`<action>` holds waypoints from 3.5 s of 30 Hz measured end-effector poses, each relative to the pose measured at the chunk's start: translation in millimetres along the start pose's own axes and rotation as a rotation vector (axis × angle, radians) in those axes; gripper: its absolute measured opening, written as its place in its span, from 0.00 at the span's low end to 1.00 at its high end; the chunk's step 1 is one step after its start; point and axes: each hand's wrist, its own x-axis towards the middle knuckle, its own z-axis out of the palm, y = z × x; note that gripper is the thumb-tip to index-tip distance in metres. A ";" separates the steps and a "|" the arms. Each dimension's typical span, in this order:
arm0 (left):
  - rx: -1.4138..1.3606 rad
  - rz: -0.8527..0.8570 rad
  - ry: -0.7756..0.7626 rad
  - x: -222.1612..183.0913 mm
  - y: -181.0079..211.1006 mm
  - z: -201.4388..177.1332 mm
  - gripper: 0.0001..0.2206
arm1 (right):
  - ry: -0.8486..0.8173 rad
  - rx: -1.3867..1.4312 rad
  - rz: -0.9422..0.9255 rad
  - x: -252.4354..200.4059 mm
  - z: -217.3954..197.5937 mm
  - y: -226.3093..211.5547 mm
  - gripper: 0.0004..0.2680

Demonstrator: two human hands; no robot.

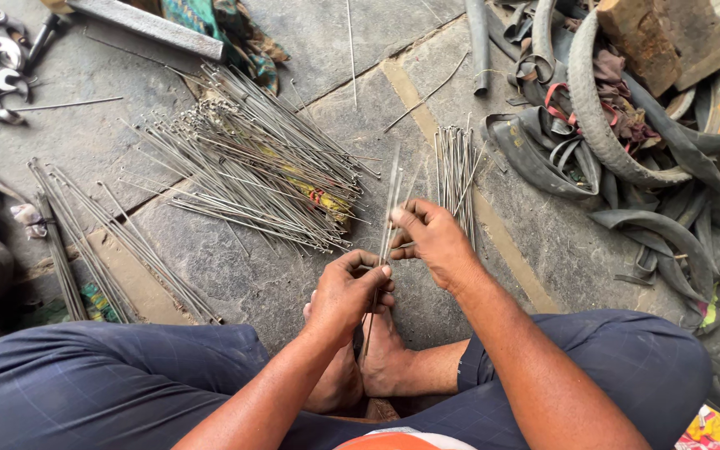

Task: The person sorts bicycle spokes by hand, picking them up from a pile and arranging them into smaller bundles.

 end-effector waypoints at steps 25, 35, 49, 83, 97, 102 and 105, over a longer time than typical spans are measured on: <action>0.401 0.210 -0.006 -10.3 3.3 3.2 0.04 | 0.197 0.087 -0.085 1.8 -41.3 -31.0 0.07; 0.076 0.045 -0.320 -14.5 13.1 4.0 0.15 | 0.177 0.077 -0.107 0.2 -40.0 -31.6 0.07; 0.086 -0.019 -0.511 -23.1 13.6 7.5 0.11 | 0.037 0.137 -0.139 -5.5 -29.2 -31.2 0.09; -0.493 -0.005 -0.250 -6.5 31.1 -2.5 0.19 | 0.401 -0.722 -0.180 26.3 -77.7 -13.7 0.09; -0.707 0.245 -0.252 -7.0 57.5 -21.0 0.23 | -0.452 -0.233 0.245 -89.4 36.8 -34.8 0.13; -0.676 0.209 -0.266 -23.2 69.2 -18.6 0.23 | -0.430 -0.121 0.250 -101.8 40.7 -29.4 0.11; -0.653 0.211 -0.307 -28.5 73.6 -17.8 0.23 | -0.409 -0.169 0.232 -107.6 43.9 -31.7 0.11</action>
